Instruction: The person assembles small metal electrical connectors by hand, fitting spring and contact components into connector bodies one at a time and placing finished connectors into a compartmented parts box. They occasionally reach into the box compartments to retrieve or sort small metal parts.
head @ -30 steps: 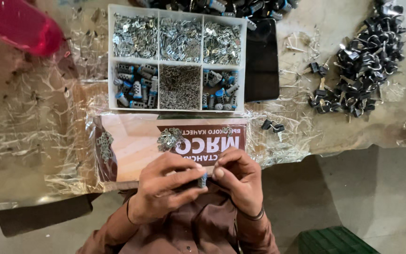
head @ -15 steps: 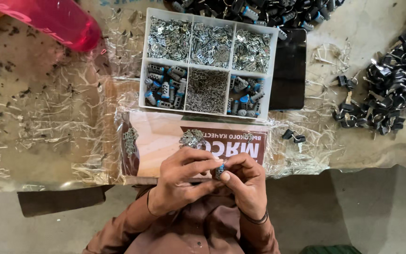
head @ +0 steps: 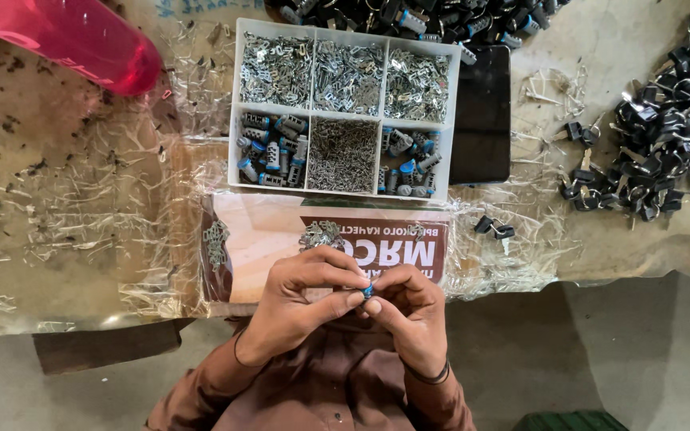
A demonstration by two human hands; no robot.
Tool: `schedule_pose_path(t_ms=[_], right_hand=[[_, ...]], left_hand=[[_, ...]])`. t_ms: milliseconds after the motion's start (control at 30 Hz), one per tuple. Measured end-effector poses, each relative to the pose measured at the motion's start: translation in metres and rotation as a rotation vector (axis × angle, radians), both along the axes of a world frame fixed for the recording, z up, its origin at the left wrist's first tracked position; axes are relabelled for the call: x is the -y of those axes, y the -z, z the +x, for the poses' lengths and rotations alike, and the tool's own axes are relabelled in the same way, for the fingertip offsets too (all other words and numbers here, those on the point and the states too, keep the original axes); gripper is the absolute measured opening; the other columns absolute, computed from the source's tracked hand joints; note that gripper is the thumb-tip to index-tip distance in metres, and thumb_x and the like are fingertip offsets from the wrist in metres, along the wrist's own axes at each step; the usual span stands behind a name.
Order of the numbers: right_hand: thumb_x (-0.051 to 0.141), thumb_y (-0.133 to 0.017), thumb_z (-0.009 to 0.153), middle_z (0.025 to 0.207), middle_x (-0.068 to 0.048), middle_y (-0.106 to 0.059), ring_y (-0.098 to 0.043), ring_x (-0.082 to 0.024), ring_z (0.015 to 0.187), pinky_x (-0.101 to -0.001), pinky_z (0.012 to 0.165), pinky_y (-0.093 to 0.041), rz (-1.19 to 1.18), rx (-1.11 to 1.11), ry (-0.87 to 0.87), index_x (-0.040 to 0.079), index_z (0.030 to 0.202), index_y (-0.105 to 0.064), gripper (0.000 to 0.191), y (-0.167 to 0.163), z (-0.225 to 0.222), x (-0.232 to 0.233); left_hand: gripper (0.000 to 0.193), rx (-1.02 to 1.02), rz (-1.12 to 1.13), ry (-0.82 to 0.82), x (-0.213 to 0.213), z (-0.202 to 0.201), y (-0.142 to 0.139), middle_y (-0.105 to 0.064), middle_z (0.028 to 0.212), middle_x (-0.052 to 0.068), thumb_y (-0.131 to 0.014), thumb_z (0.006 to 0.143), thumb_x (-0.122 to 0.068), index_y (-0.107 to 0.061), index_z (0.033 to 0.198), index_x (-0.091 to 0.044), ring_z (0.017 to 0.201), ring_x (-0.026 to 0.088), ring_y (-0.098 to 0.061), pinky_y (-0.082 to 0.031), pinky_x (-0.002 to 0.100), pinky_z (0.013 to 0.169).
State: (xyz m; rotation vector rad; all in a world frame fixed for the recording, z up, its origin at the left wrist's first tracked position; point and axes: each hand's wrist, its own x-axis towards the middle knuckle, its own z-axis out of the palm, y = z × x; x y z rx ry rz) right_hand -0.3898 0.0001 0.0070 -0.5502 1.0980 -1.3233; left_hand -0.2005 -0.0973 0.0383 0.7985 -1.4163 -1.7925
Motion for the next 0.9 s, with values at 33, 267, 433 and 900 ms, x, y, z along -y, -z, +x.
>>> schedule_pose_path(t_ms=[33, 267, 433, 900], right_hand=[[-0.003, -0.073, 0.091, 0.092, -0.011, -0.073, -0.070, -0.015, 0.081, -0.0271, 0.072, -0.057, 0.012, 0.015, -0.003, -0.003, 0.106, -0.062, 0.019, 0.001, 0.000, 0.000], [-0.002, -0.074, 0.091, 0.092, -0.012, -0.073, -0.070, -0.016, 0.081, -0.0287, 0.072, -0.059, 0.007, 0.076, 0.000, -0.003, 0.107, -0.062, 0.020, 0.000, 0.003, 0.001], [0.000, -0.074, 0.092, 0.096, -0.010, -0.074, -0.070, -0.013, 0.086, -0.0274, 0.076, -0.058, 0.010, -0.013, 0.003, -0.003, 0.107, -0.063, 0.019, -0.010, 0.003, 0.001], [0.001, -0.078, 0.090, 0.103, -0.008, -0.072, -0.067, -0.011, 0.094, -0.0280, 0.084, -0.055, 0.003, 0.120, -0.078, 0.000, 0.104, -0.065, 0.019, -0.007, -0.004, -0.006]], left_hand=[[0.019, -0.011, 0.029, 0.005, -0.001, 0.001, 0.000, -0.073, 0.110, 0.010, -0.077, 0.091, -0.002, -0.079, 0.110, -0.004, 0.100, 0.017, -0.070, -0.058, 0.029, 0.088], [0.022, 0.089, -0.068, 0.000, 0.001, 0.004, -0.014, -0.073, 0.110, 0.010, -0.073, 0.091, -0.001, -0.078, 0.111, -0.004, 0.097, 0.018, -0.073, -0.060, 0.030, 0.086], [0.044, 0.186, -0.432, 0.010, 0.004, 0.004, -0.025, -0.069, 0.113, 0.013, -0.088, 0.074, -0.009, -0.073, 0.115, -0.005, 0.097, 0.024, -0.072, -0.061, 0.033, 0.080], [0.039, 0.149, -0.706, -0.114, -0.007, -0.012, -0.014, -0.071, 0.104, 0.007, -0.092, 0.074, -0.008, -0.073, 0.108, -0.008, 0.089, 0.023, -0.071, -0.059, 0.033, 0.076]])
